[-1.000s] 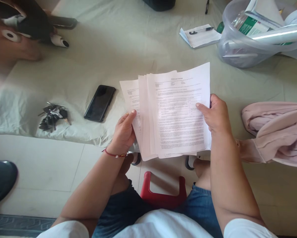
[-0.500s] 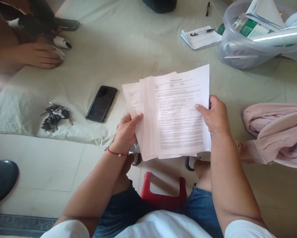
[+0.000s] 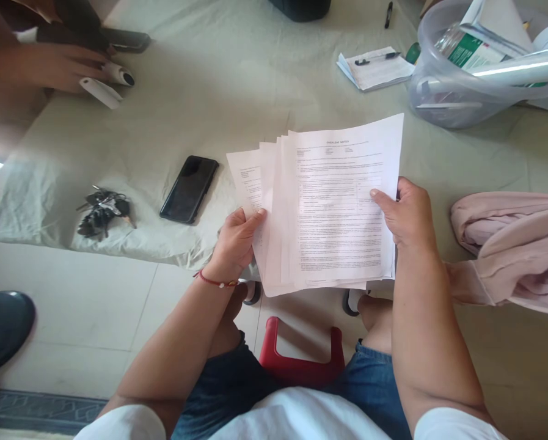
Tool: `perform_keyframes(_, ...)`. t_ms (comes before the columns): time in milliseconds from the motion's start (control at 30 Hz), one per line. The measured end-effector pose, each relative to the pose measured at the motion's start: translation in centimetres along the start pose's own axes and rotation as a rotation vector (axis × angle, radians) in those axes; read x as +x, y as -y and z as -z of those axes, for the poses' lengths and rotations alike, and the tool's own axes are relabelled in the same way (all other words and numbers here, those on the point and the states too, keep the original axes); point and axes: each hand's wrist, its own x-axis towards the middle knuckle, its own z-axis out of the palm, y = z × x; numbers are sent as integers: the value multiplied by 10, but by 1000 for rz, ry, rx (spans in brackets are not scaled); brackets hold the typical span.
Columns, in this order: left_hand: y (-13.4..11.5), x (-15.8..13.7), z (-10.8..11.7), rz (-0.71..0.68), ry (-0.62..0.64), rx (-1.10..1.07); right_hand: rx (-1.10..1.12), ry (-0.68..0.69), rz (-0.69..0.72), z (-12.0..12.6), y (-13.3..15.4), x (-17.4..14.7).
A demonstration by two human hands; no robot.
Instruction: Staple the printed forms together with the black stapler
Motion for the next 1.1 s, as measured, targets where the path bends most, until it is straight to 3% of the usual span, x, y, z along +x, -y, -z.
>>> perform_keyframes(433,3,-2,-1,-64,-48,68,37,-10,-42,-7,10,-5)
perform_keyframes(700,2,-4,-3,-101,56,77,4,90,-41,-12,10,-9)
perform_keyframes(1100,9,2,1,-82,8,85,39,7,8,-16,4,-8)
